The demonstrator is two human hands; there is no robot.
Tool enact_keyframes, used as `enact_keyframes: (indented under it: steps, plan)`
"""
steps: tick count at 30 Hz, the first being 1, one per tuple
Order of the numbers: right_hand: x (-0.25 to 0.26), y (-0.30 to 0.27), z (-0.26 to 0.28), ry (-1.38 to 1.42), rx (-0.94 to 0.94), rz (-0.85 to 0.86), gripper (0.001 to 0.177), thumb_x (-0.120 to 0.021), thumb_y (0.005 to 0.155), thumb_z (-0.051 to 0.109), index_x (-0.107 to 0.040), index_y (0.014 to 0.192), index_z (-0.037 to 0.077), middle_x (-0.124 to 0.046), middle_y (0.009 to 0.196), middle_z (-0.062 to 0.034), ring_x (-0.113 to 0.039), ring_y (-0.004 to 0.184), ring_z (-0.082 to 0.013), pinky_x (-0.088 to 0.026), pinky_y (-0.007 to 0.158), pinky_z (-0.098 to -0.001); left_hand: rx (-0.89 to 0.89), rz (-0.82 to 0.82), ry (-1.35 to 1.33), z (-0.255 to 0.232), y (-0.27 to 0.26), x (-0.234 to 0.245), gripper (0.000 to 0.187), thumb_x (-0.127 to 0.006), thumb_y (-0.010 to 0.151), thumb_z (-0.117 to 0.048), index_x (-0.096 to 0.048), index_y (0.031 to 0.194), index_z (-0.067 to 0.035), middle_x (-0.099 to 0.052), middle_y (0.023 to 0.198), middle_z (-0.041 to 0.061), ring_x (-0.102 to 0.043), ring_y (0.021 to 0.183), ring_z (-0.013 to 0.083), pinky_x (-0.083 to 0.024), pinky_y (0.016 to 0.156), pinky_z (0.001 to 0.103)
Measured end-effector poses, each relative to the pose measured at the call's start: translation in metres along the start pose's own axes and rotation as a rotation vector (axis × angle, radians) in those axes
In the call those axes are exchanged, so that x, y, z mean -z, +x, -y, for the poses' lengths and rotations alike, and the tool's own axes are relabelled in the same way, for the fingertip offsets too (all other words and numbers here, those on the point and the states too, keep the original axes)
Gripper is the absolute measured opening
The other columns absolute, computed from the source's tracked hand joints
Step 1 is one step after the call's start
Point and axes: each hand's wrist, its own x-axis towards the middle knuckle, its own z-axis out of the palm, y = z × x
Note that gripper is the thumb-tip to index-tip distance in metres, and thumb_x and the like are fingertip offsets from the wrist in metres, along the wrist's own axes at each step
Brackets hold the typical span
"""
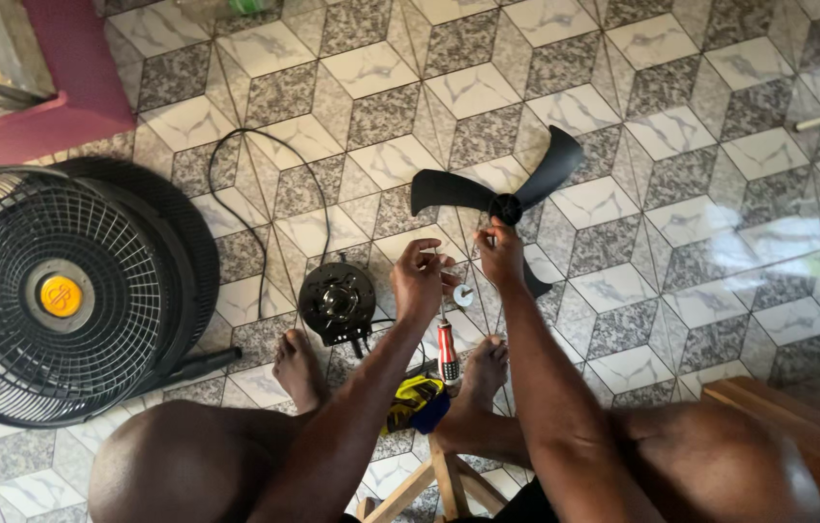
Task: The person sits on the floor and uses a screwdriver to adjust screws on the motor housing of a disassembled fan. They repeatedly tighten and loosen screws while handling the motor and fan blade assembly.
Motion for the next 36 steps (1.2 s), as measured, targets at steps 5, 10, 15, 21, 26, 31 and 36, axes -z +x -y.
enact_keyframes:
  steps: [5,10,15,21,26,31,36]
  plan:
    - [-0.022,0.002,0.032,-0.004,0.054,0.069,0.022,-0.077,0.091,0.021,-0.072,0.093,-0.001,-0.068,0.126,-0.0299,-0.068,0.115,-0.0416,-0.053,0.100,-0.0451,0.002,-0.036,-0.010,-0.006,0.004,0.013,0.026,-0.062,0.097,-0.004,-0.062,0.123,-0.003,-0.076,0.089,0.012,-0.073,0.059,0.0153,-0.057,0.046,0.027]
    - [-0.043,0.003,0.066,0.054,0.059,0.113,0.023,-0.078,0.090,0.021,-0.072,0.094,-0.002,-0.071,0.119,-0.0292,-0.070,0.108,-0.0417,-0.054,0.094,-0.0449,0.010,-0.099,-0.053,-0.011,0.010,0.026,0.025,-0.063,0.097,-0.003,-0.064,0.122,-0.002,-0.076,0.089,0.014,-0.073,0.059,0.0168,-0.055,0.045,0.028]
    - [-0.052,0.002,0.096,0.049,-0.013,0.064,0.022,-0.077,0.090,0.023,-0.076,0.094,0.001,-0.076,0.103,-0.0210,-0.073,0.094,-0.0362,-0.057,0.082,-0.0428,-0.038,-0.145,-0.114,-0.015,0.016,0.038,0.023,-0.061,0.097,-0.002,-0.062,0.120,-0.001,-0.074,0.087,0.013,-0.072,0.058,0.0168,-0.055,0.045,0.028]
    - [-0.055,0.017,0.107,-0.056,-0.067,-0.048,0.021,-0.077,0.091,0.025,-0.077,0.089,0.004,-0.074,0.080,-0.0156,-0.073,0.072,-0.0304,-0.056,0.068,-0.0414,0.002,-0.159,-0.110,-0.018,0.020,0.047,0.025,-0.060,0.098,-0.002,-0.062,0.122,-0.001,-0.075,0.090,0.012,-0.073,0.060,0.0161,-0.054,0.045,0.028]
    - [-0.057,0.034,0.104,-0.168,-0.030,-0.079,0.020,-0.080,0.088,0.023,-0.079,0.088,0.004,-0.074,0.080,-0.0173,-0.072,0.072,-0.0336,-0.056,0.069,-0.0436,0.012,-0.150,-0.114,-0.019,0.021,0.048,0.026,-0.059,0.098,-0.003,-0.061,0.124,-0.001,-0.075,0.093,0.012,-0.073,0.061,0.0156,-0.056,0.046,0.028]
    - [-0.058,0.035,0.102,-0.158,-0.087,0.012,0.017,-0.078,0.090,0.021,-0.079,0.090,0.004,-0.072,0.080,-0.0189,-0.072,0.073,-0.0352,-0.056,0.070,-0.0438,0.035,-0.146,-0.065,-0.021,0.019,0.053,0.027,-0.057,0.099,-0.003,-0.061,0.126,-0.003,-0.076,0.095,0.012,-0.074,0.062,0.0154,-0.059,0.047,0.027]
    - [-0.059,0.030,0.094,-0.212,0.043,-0.040,0.015,-0.079,0.086,0.019,-0.079,0.087,0.004,-0.073,0.081,-0.0186,-0.071,0.074,-0.0371,-0.056,0.073,-0.0457,0.017,-0.139,-0.068,-0.025,0.015,0.054,0.027,-0.060,0.099,-0.004,-0.062,0.126,-0.002,-0.076,0.096,0.013,-0.074,0.064,0.0152,-0.058,0.048,0.027]
